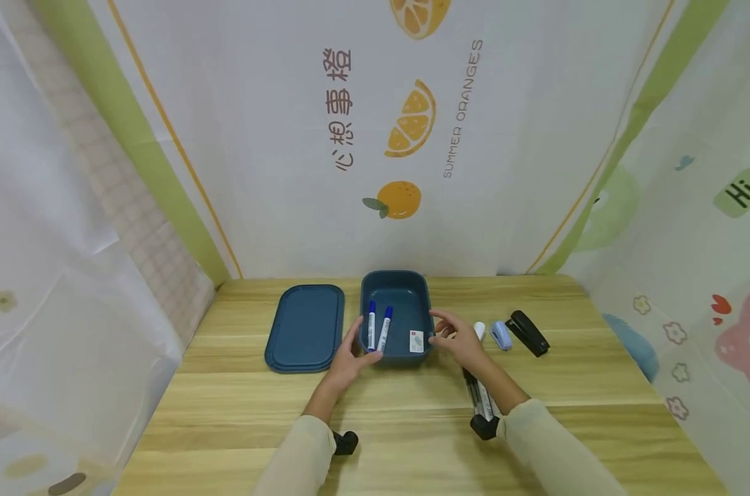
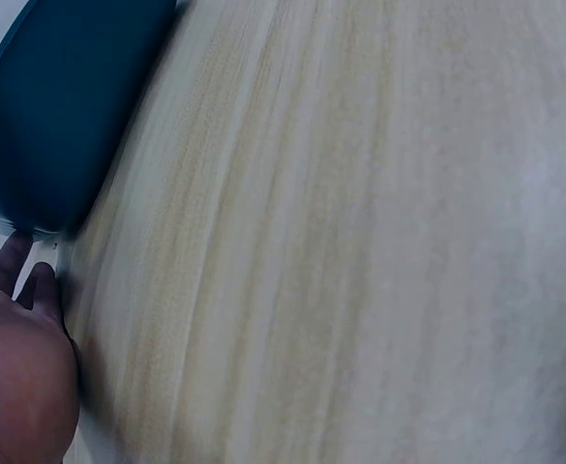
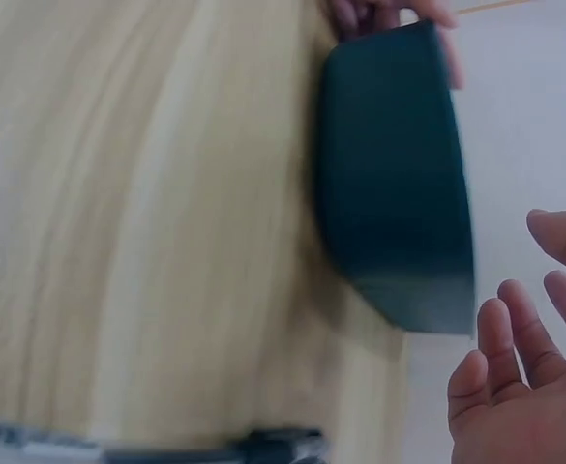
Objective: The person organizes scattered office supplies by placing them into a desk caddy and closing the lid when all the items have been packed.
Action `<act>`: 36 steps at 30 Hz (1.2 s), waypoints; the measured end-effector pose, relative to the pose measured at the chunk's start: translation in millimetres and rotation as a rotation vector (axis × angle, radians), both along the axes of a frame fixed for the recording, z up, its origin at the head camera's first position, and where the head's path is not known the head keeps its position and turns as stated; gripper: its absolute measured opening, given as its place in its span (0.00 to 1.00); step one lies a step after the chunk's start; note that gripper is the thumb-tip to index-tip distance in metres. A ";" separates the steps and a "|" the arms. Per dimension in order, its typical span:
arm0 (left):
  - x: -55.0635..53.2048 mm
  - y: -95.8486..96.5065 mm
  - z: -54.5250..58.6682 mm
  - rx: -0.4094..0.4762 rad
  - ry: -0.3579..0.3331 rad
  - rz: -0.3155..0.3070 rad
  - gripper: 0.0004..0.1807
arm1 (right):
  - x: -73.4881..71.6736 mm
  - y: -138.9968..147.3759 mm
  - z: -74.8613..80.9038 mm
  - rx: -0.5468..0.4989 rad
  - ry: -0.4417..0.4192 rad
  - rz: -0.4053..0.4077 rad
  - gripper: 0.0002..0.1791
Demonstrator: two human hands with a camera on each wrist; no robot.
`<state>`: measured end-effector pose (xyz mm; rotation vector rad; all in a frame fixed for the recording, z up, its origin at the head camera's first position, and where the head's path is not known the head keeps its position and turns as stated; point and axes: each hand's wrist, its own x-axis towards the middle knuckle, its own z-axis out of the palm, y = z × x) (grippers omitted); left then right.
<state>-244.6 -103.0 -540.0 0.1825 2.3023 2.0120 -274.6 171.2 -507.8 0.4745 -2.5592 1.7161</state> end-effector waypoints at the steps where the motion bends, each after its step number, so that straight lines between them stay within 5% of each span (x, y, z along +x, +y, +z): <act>1: -2.1 -0.4 -3.8 0.000 0.001 0.008 0.50 | 0.7 1.9 -1.9 -0.003 0.002 -0.003 0.32; 21: -6.1 -1.5 -5.6 -0.017 -0.009 0.005 0.50 | 32.4 51.8 -9.1 0.001 -0.080 -0.123 0.31; 30: 10.6 -0.6 25.9 -0.006 -0.011 -0.025 0.49 | 38.2 75.2 -29.0 0.093 -0.053 -0.225 0.28; 36: 12.2 0.1 27.3 -0.002 -0.008 -0.027 0.49 | 41.8 87.3 -37.5 0.133 0.004 -0.199 0.26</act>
